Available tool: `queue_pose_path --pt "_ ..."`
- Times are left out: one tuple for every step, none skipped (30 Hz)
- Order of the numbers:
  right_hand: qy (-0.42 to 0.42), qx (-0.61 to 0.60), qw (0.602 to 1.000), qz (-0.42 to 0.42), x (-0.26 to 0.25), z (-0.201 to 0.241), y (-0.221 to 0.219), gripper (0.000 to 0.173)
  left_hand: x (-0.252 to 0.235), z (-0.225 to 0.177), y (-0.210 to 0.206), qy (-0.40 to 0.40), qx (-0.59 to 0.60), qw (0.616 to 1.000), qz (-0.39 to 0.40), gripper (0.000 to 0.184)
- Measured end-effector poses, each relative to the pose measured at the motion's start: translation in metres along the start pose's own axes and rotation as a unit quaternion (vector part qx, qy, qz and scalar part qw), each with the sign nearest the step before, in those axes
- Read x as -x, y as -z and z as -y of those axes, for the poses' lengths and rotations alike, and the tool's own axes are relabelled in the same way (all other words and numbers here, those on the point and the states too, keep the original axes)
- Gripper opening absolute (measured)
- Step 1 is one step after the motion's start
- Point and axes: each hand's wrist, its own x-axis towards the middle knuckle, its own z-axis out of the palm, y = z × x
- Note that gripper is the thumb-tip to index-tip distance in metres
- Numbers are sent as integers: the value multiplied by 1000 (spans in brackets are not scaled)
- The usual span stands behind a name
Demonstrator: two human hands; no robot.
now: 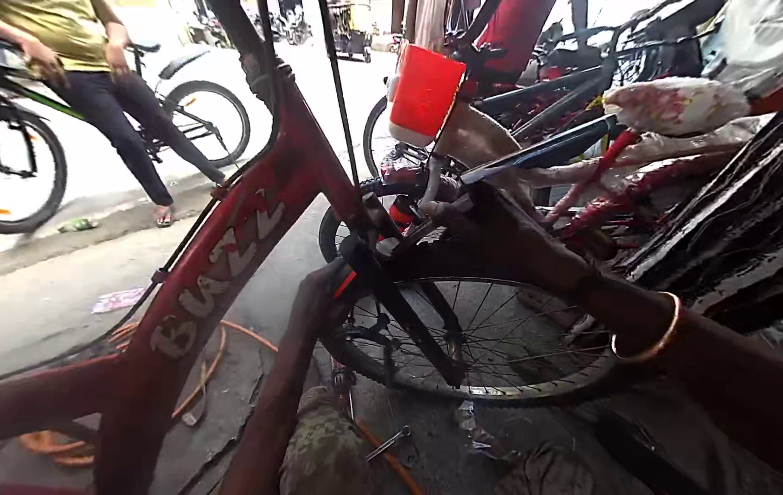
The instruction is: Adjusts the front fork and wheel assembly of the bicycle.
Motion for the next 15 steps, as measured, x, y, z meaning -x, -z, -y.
queue_pose_path --pt "-8 -13 1000 6 0 3 2 35 3 -5 6 -5 -11 1000 12 50" --pt "-11 -21 1000 8 2 3 4 32 7 -10 10 -10 -14 1000 26 51" --pt "-11 -24 1000 7 6 2 5 32 10 -13 14 -12 -10 999 42 52" --pt "-3 -11 1000 -5 10 4 2 35 11 -12 17 -18 -2 998 58 52" --pt "11 15 999 -28 12 9 -4 40 8 -3 20 -33 9 997 65 53" --pt "20 36 998 -46 10 15 -14 49 7 9 17 -52 26 997 51 52" --pt "36 61 996 -63 5 15 -25 53 8 20 9 -70 42 996 22 51" --pt "52 80 991 -91 -3 9 -31 59 2 28 -2 -82 47 995 -12 50" --pt "53 91 990 -95 -8 1 -31 63 -4 32 -13 -79 46 995 -38 48" --pt "52 93 991 -87 -9 -4 -32 67 -2 35 -16 -78 34 995 -48 49" --pt "48 91 992 -77 -10 -9 -31 67 0 33 -15 -70 26 996 -38 51" --pt "46 89 992 -72 -12 -17 -28 65 -3 27 -12 -62 24 997 -25 50" --pt "38 84 994 -60 -14 -22 -25 64 -8 22 -8 -63 28 997 -14 46" --pt "23 81 996 -42 -17 -24 -22 63 -11 17 -6 -69 39 997 -8 41" --pt "12 75 997 -32 -20 -26 -22 62 -12 14 -3 -69 60 996 5 36"
